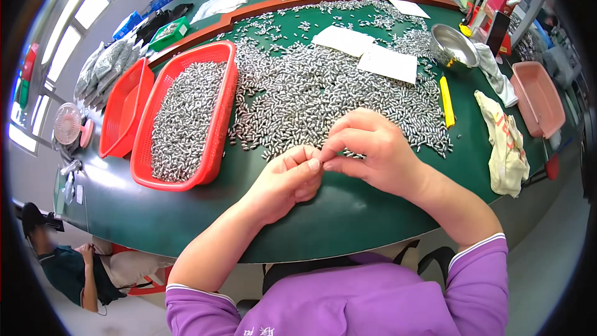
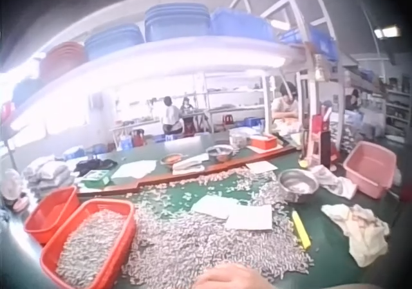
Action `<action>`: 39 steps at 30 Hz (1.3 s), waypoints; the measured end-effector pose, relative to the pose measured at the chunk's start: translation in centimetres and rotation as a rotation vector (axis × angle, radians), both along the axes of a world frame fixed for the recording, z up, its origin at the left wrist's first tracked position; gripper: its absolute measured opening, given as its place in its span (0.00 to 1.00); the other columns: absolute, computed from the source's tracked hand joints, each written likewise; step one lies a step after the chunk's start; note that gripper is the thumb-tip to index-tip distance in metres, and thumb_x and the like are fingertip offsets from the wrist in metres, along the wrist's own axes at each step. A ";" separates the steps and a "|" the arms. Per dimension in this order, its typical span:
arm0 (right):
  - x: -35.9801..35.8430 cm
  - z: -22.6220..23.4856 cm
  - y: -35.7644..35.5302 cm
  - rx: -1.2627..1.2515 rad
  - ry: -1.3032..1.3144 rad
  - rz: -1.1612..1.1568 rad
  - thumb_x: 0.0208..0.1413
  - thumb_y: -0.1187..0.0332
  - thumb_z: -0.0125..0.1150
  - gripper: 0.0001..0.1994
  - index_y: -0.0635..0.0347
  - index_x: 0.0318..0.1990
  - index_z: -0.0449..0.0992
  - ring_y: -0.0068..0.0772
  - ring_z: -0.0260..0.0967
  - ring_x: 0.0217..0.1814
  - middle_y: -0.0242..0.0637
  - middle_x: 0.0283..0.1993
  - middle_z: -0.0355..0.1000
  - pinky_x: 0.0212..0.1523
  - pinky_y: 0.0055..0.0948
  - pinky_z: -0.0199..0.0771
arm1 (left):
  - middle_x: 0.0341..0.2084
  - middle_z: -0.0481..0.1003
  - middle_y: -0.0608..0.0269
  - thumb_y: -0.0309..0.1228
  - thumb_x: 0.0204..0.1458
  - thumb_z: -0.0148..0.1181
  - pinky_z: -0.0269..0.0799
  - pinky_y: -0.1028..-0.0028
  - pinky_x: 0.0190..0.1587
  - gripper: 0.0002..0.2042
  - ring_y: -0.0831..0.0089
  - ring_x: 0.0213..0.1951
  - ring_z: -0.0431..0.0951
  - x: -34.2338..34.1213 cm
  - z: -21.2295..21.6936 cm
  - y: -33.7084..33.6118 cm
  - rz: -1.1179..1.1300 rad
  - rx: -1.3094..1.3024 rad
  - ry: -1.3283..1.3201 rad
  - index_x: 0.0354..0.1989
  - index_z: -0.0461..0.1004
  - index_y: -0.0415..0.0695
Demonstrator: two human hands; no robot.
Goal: Sorting and inspecting small metal precision components on a workbench using a precision tool.
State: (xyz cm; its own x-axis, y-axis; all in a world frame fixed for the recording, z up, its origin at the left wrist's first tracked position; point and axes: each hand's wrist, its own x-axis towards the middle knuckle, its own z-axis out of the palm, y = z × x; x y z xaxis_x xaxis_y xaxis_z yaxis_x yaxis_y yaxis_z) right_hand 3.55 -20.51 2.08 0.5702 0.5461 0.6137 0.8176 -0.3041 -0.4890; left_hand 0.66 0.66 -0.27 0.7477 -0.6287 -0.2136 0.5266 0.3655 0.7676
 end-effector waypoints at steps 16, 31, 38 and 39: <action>-0.7 -1.5 -0.2 0.150 0.386 0.098 0.52 0.70 0.66 0.06 0.54 0.38 0.81 0.28 0.69 0.40 0.30 0.35 0.72 0.43 0.28 0.70 | 0.24 0.65 0.72 0.30 0.61 0.55 0.53 0.83 0.23 0.06 0.86 0.21 0.58 -0.5 -0.1 -0.5 -0.002 0.042 -0.006 0.42 0.67 0.43; -0.7 -1.1 -0.1 0.104 -0.010 -0.031 0.48 0.69 0.67 0.06 0.52 0.35 0.78 0.35 0.69 0.35 0.31 0.33 0.71 0.36 0.33 0.69 | 0.27 0.69 0.68 0.31 0.63 0.52 0.55 0.85 0.23 0.06 0.85 0.23 0.60 -0.5 -0.3 0.0 0.057 0.062 -0.047 0.42 0.69 0.43; -0.1 -1.1 -0.7 -0.048 -0.045 -0.223 0.45 0.70 0.66 0.06 0.53 0.33 0.77 0.37 0.68 0.40 0.31 0.36 0.69 0.42 0.36 0.68 | 0.27 0.69 0.68 0.33 0.65 0.48 0.52 0.85 0.22 0.09 0.86 0.20 0.57 -0.1 0.0 0.1 0.097 0.041 -0.059 0.44 0.71 0.42; 0.0 -1.1 -0.8 -0.063 -0.035 -0.228 0.42 0.73 0.68 0.08 0.53 0.32 0.79 0.36 0.69 0.40 0.31 0.37 0.69 0.41 0.36 0.70 | 0.27 0.69 0.68 0.32 0.65 0.45 0.52 0.84 0.23 0.10 0.84 0.21 0.58 -0.1 0.1 0.1 0.121 0.044 -0.063 0.45 0.70 0.41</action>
State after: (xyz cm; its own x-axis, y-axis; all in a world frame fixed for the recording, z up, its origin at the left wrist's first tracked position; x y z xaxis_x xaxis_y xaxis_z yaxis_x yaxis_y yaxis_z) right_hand 3.58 -21.26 0.96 0.6624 0.4433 0.6039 0.7401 -0.5120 -0.4360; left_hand 0.59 0.74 -0.17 0.8302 -0.5244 -0.1892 0.4312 0.3889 0.8141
